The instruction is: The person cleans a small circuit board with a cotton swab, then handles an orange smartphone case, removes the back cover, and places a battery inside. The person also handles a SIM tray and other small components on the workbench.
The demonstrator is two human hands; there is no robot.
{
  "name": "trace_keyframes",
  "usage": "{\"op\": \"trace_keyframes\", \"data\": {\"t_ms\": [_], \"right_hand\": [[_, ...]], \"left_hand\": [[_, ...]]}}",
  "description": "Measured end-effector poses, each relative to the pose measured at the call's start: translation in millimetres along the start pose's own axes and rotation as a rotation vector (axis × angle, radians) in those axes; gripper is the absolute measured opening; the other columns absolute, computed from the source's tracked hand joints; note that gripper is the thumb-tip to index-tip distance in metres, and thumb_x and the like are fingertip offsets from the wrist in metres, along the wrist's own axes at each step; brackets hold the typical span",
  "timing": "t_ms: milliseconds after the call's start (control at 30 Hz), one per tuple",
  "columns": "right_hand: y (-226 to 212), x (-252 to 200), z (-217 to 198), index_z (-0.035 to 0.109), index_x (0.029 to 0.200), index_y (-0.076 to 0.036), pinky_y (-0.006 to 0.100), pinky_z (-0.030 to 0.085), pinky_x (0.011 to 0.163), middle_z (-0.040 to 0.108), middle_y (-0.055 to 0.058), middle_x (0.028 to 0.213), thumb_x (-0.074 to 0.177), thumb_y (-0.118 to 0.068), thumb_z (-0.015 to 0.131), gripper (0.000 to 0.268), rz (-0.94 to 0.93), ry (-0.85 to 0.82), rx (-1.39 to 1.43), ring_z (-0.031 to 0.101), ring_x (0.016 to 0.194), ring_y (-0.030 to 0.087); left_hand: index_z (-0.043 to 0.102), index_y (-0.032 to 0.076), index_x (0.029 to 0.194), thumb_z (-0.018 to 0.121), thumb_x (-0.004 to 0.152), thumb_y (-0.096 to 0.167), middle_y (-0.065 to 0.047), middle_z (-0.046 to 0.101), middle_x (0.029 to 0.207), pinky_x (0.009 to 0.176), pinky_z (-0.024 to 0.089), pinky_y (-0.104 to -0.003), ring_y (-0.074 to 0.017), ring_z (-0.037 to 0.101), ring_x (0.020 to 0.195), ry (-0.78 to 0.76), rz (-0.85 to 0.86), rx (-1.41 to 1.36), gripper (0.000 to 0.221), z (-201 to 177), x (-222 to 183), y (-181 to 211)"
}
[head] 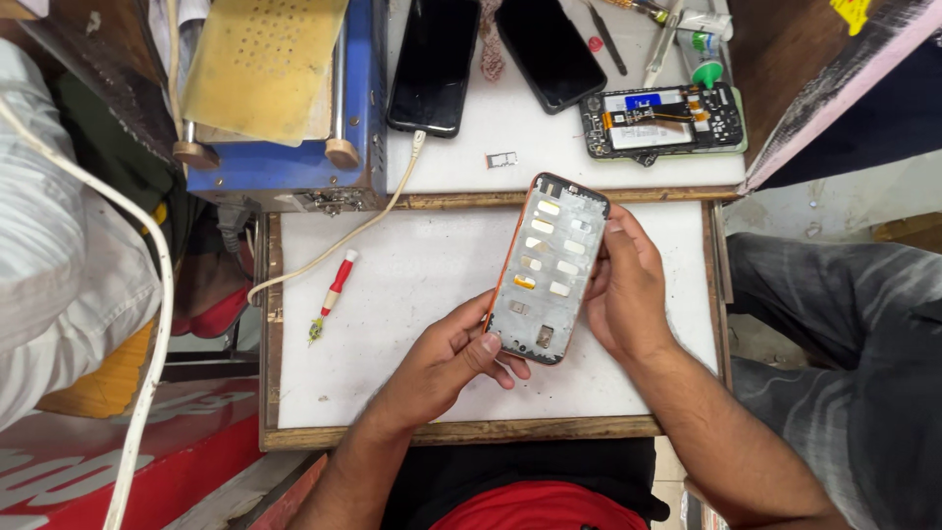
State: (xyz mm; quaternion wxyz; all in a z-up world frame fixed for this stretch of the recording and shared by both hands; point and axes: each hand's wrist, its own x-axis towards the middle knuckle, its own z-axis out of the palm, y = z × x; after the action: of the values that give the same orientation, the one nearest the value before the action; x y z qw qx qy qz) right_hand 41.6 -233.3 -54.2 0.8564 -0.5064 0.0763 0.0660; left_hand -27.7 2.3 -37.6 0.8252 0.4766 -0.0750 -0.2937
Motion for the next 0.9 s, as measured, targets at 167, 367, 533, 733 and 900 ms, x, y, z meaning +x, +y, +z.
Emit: {"op": "trace_keyframes", "data": {"t_ms": [167,367,533,733,900], "right_hand": [[-16.0,-6.5,18.1,0.054,0.132,-0.001,0.028,0.059,0.088,0.069,0.008,0.111,0.111,-0.02,0.037,0.033,-0.006,0.071,-0.014,0.068,0.097,0.011],[-18.0,-11.4,15.3,0.051,0.131,-0.002,0.03,0.06,0.088,0.068,0.008,0.113,0.111,-0.022,0.038,0.031,-0.071,0.04,0.013,0.068,0.102,0.012],[-11.0,-8.6,-1.7,0.05,0.126,-0.014,0.03,0.061,0.067,0.072,0.008,0.096,0.107,-0.035,0.041,0.03,-0.109,-0.166,0.103,0.07,0.079,0.014],[4.3,-5.2,-15.3,0.069,0.114,-0.011,0.029,0.049,0.069,0.071,0.007,0.086,0.106,-0.027,0.061,0.02,-0.049,-0.375,-0.925,0.059,0.078,0.014],[6.9,-18.0,-7.4,0.051,0.146,-0.008,0.026,0.053,0.084,0.07,0.003,0.104,0.103,-0.039,0.065,0.055,-0.173,-0.634,-0.636,0.064,0.095,0.011]], "left_hand": [[0.026,-0.003,0.164,0.051,0.109,0.027,-0.017,0.069,0.122,0.083,0.06,-0.034,-0.021,0.07,0.099,-0.036,0.012,-0.008,0.067,3.7,-2.1,-0.9],[0.027,-0.001,0.163,0.051,0.109,0.028,-0.014,0.068,0.126,0.085,0.06,-0.032,-0.0187,0.07,0.104,-0.015,0.089,0.077,0.066,5.4,-3.0,-3.8],[0.057,-0.001,0.145,0.055,0.107,0.017,-0.009,0.073,0.105,0.077,0.057,-0.03,-0.0115,0.066,0.088,0.511,0.224,0.518,0.043,4.6,-8.0,9.5],[0.068,0.007,0.122,0.067,0.099,0.015,-0.007,0.076,0.092,0.07,0.061,-0.03,-0.0143,0.072,0.078,0.737,0.428,0.921,0.024,12.1,-7.7,39.0],[0.067,0.011,0.12,0.074,0.097,0.021,-0.009,0.075,0.099,0.077,0.058,-0.039,-0.0277,0.073,0.088,0.506,0.683,1.261,0.026,35.7,23.6,34.3]]}}
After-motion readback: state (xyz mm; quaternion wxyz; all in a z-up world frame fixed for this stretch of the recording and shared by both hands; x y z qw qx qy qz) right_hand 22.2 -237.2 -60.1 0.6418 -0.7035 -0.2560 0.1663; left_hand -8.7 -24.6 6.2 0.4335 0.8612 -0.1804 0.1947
